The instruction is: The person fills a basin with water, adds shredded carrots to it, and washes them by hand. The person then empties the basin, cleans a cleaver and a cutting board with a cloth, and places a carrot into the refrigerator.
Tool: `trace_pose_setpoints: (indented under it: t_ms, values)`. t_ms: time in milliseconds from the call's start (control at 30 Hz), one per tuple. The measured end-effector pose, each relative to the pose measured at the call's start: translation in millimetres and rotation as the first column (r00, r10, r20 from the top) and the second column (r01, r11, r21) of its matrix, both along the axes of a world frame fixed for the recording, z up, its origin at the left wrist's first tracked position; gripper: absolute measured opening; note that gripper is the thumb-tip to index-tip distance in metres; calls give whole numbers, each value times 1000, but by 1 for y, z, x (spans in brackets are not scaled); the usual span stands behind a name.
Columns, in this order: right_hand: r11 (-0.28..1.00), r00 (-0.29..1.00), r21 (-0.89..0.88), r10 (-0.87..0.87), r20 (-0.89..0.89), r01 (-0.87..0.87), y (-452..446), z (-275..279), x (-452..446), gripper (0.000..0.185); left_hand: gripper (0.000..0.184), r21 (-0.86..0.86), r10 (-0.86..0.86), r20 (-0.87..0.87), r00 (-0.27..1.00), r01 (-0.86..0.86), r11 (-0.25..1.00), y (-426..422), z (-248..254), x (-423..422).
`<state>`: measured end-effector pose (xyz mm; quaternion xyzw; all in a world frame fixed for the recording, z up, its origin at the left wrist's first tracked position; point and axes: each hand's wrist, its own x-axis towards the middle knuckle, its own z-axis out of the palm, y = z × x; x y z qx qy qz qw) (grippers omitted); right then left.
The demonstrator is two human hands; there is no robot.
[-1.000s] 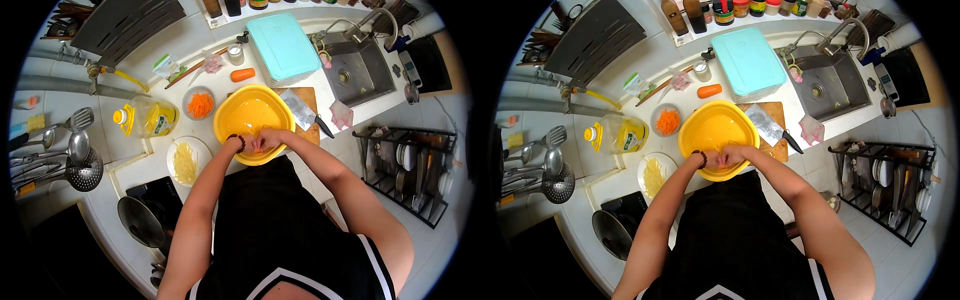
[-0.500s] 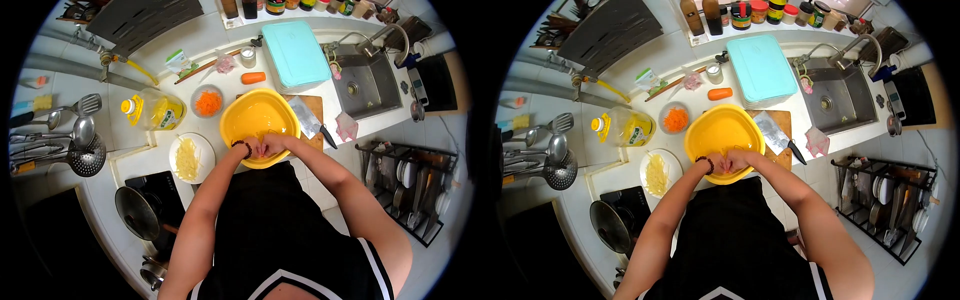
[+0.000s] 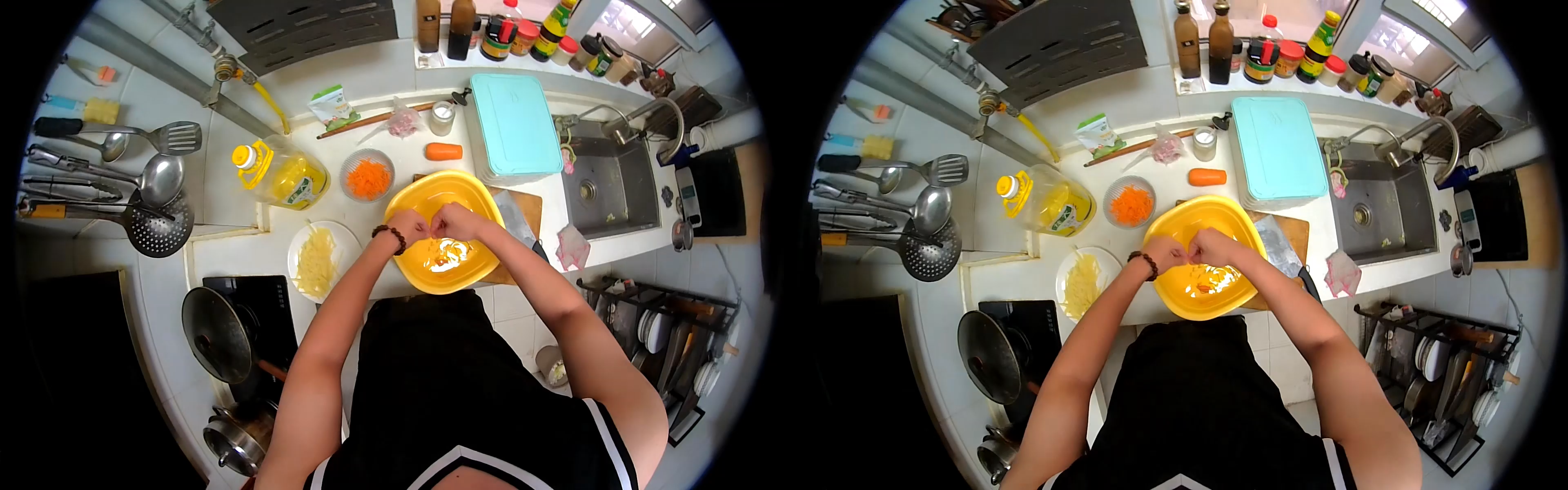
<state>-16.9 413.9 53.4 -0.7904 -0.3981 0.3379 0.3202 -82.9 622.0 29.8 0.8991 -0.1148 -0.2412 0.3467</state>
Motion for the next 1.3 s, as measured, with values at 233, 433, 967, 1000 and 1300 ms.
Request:
trace_pose_setpoints:
  t_ms: [233,433,967,1000,1300]
  values:
    - [972,928,199,-185,323,125,105,84,46,11,17,-40,439,350,828,-454,890,76,109,24]
    - [982,873,188,-110,475,22,160,75,79,19,21,-77,532,483,695,-572,817,118,90,41]
    - [802,826,267,-563,37,535,61,55,42,30,24,39,560,266,785,-589,807,141,1,64]
    - [786,794,205,-605,60,583,48,68,33,30,26,36,566,249,786,-591,806,143,-5,65]
    - [828,841,-248,-405,359,504,-33,-13,2,26,29,211,406,369,836,-500,840,125,15,67]
